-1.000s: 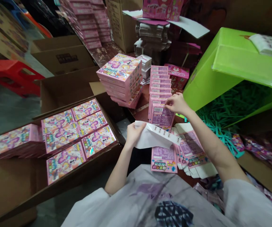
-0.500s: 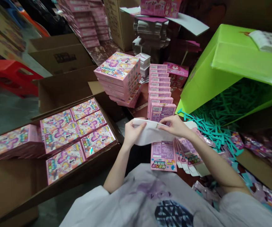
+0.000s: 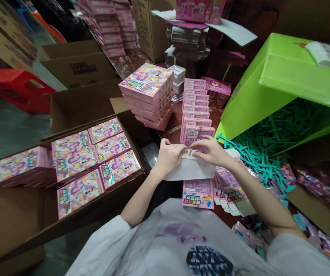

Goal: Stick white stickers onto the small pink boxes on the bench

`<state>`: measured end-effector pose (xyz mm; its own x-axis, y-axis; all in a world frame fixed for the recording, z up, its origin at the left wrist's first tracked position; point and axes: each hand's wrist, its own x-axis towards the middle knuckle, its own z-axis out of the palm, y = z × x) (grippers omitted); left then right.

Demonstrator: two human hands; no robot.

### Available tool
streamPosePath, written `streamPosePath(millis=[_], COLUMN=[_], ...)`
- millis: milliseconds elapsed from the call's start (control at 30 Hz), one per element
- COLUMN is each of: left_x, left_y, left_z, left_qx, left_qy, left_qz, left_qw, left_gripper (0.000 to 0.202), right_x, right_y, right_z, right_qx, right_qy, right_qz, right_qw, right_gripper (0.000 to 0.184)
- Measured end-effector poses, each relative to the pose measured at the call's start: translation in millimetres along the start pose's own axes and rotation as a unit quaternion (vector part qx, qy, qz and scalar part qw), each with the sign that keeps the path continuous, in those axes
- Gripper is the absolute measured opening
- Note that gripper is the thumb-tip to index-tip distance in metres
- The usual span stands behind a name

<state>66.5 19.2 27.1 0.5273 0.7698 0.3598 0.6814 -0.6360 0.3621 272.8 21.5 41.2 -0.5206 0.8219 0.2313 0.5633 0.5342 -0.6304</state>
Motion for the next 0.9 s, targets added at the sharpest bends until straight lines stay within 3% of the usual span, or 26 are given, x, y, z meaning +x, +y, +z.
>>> streamPosePath(millis=[100, 200, 267, 367, 467, 567, 700, 900], left_x=[0.1, 3.9, 8.0, 13.8, 16.2, 15.7, 14.4, 15.5], left_y=[-1.0, -9.0, -18.1, -30.2, -34.3, -33.1, -33.0, -34.9], left_z=[0.5, 4.6, 8.4, 12.2, 12.0, 9.4, 6.3, 3.9], left_qx=[-0.024, -0.056, -0.083, -0.124, -0.145, -0.148, -0.123, -0.114], left_qy=[-0.013, -0.02, -0.018, -0.012, -0.013, -0.019, -0.022, -0.017], left_qz=[-0.01, -0.044, -0.071, -0.088, -0.075, -0.067, -0.082, -0.086], left_qw=[1.0, 0.997, 0.994, 0.988, 0.986, 0.987, 0.989, 0.99], left_gripper=[0.021, 0.022, 0.022, 0.021, 0.021, 0.022, 0.022, 0.022], right_x=[-0.7, 4.5, 14.8, 39.2, 63.1, 77.4, 85.0, 88.6], right_y=[-5.1, -9.6, -2.8, 29.4, 71.9, 99.4, 110.1, 119.1], right_z=[5.7, -0.2, -12.6, -35.8, -48.7, -47.3, -40.9, -37.0], right_qx=[-0.053, -0.093, -0.085, -0.057, -0.033, -0.044, -0.117, -0.185], right_qy=[0.067, 0.107, 0.155, 0.232, 0.192, 0.136, 0.109, 0.098], right_qz=[-0.052, -0.078, -0.051, 0.028, 0.081, 0.107, 0.109, 0.044], right_qw=[0.995, 0.987, 0.983, 0.971, 0.978, 0.984, 0.981, 0.977], right_gripper=[0.007, 0.011, 0.013, 0.013, 0.013, 0.013, 0.009, 0.007])
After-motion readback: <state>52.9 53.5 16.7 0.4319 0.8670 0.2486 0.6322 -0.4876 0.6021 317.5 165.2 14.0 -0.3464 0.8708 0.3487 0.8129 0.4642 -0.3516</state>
